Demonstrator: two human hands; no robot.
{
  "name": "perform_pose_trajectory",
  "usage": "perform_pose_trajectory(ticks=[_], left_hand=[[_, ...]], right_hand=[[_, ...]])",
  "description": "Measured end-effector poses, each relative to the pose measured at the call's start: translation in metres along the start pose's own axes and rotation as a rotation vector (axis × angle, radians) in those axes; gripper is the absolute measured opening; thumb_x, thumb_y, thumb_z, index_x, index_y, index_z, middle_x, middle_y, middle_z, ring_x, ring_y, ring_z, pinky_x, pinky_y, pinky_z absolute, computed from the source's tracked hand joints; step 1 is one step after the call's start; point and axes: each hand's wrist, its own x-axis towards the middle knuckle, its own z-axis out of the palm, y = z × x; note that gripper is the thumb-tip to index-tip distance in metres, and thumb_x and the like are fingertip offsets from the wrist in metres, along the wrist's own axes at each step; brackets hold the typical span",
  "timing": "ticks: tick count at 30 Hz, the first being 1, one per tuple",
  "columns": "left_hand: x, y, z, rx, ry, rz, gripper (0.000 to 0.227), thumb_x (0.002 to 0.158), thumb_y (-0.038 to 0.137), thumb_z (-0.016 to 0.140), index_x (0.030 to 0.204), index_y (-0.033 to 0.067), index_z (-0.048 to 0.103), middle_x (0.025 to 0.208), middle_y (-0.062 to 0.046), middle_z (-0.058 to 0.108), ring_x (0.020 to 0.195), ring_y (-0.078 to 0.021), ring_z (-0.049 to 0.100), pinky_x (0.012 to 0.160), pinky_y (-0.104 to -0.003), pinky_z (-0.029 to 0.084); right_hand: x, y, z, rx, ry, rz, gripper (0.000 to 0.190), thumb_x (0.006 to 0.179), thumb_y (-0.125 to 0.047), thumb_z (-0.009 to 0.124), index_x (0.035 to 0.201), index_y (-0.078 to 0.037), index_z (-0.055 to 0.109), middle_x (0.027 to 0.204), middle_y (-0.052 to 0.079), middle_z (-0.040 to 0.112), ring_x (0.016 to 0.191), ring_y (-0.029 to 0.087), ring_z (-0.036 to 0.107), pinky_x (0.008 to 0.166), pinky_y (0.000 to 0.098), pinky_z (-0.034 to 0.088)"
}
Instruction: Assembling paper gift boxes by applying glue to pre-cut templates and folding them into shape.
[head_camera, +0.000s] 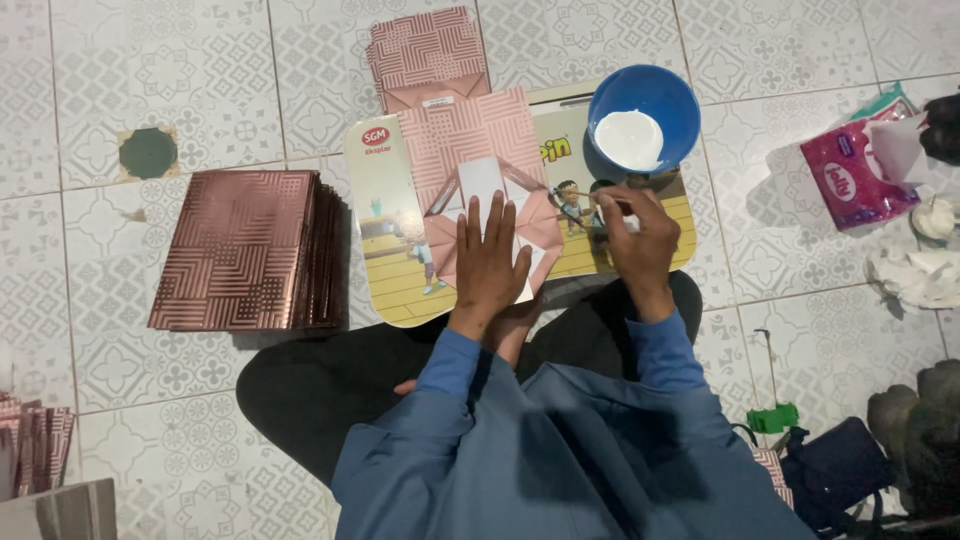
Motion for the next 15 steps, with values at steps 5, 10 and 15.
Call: perform_pose_trajectory(ticks=[5,10,15], left_hand=[[0.003,-0.009,-0.002,-0.104,-0.113,0.004,0.08,0.093,0.045,0.057,0.16,0.0093,0.031,0.171,-0.014,0.019,0.158,-0.0448,0.006,0.128,-0.057,0.004],[0.003,-0.012,-0.004,-0.15,-0.098,0.028,0.072,0.094,0.04,0.064,0.155,0.0106,0.039,0.169,-0.016,0.023,0.156,-0.0472,0.011,0.127,-0.06,0.008],[0.005,-0.026,-0.004,-0.234,-0.207,0.08,0.082,0.087,0.038,0.075,0.156,0.0102,0.041,0.171,-0.02,0.016,0.156,-0.0502,0.003,0.126,-0.061,0.005]], right_hand=[[-0.024,-0.008,-0.039,0.225,0.056,0.151,0.008,0.105,-0.001,0.071,0.111,-0.002,0.077,0.096,0.012,0.076,0.085,0.014,0.065,0.082,0.0324,0.054],[-0.055,-0.013,-0.049,0.331,0.043,0.225,0.01,0.102,0.0,0.073,0.111,0.002,0.077,0.095,0.017,0.075,0.083,0.017,0.065,0.08,0.0333,0.054],[-0.083,-0.008,-0.05,0.248,-0.083,0.265,0.006,0.098,-0.006,0.078,0.102,-0.003,0.08,0.089,0.015,0.078,0.082,0.023,0.074,0.074,0.0351,0.055]])
